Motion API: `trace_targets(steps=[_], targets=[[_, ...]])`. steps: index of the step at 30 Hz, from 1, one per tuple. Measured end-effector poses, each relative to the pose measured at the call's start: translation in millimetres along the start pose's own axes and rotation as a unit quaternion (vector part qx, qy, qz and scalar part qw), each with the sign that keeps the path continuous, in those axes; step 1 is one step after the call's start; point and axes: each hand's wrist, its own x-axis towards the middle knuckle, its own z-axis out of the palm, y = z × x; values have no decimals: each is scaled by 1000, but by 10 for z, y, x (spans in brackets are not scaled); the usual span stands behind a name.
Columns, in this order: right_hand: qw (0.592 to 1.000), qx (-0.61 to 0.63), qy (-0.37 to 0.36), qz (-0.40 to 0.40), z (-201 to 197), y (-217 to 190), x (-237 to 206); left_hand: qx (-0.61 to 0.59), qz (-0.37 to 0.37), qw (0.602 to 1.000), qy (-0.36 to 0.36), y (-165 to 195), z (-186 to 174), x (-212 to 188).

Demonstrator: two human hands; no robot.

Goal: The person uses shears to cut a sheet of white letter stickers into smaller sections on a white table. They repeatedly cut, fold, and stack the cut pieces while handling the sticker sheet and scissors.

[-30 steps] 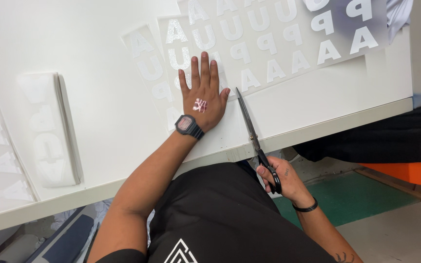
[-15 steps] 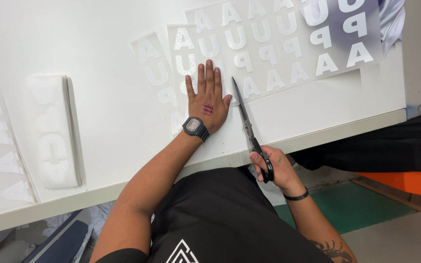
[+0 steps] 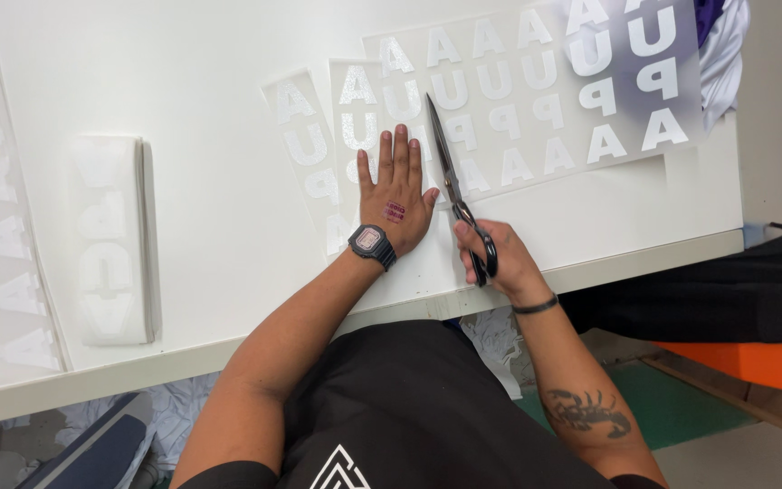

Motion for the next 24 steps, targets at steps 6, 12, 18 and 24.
trace_targets(steps=[6, 12, 18, 24], targets=[[999, 15, -16, -25, 244, -803, 466, -14, -10, 1000, -13, -11, -66, -19], [995, 35, -55, -74, 227, -1030, 462, -26, -8, 1000, 2, -113, -96, -158], [982, 11, -122, -142, -609, 174, -829, -33, -14, 999, -37, -63, -124, -71], [1000, 4, -26, -16, -1030, 1169, -1460, -50, 40, 998, -27, 449, 99, 447]])
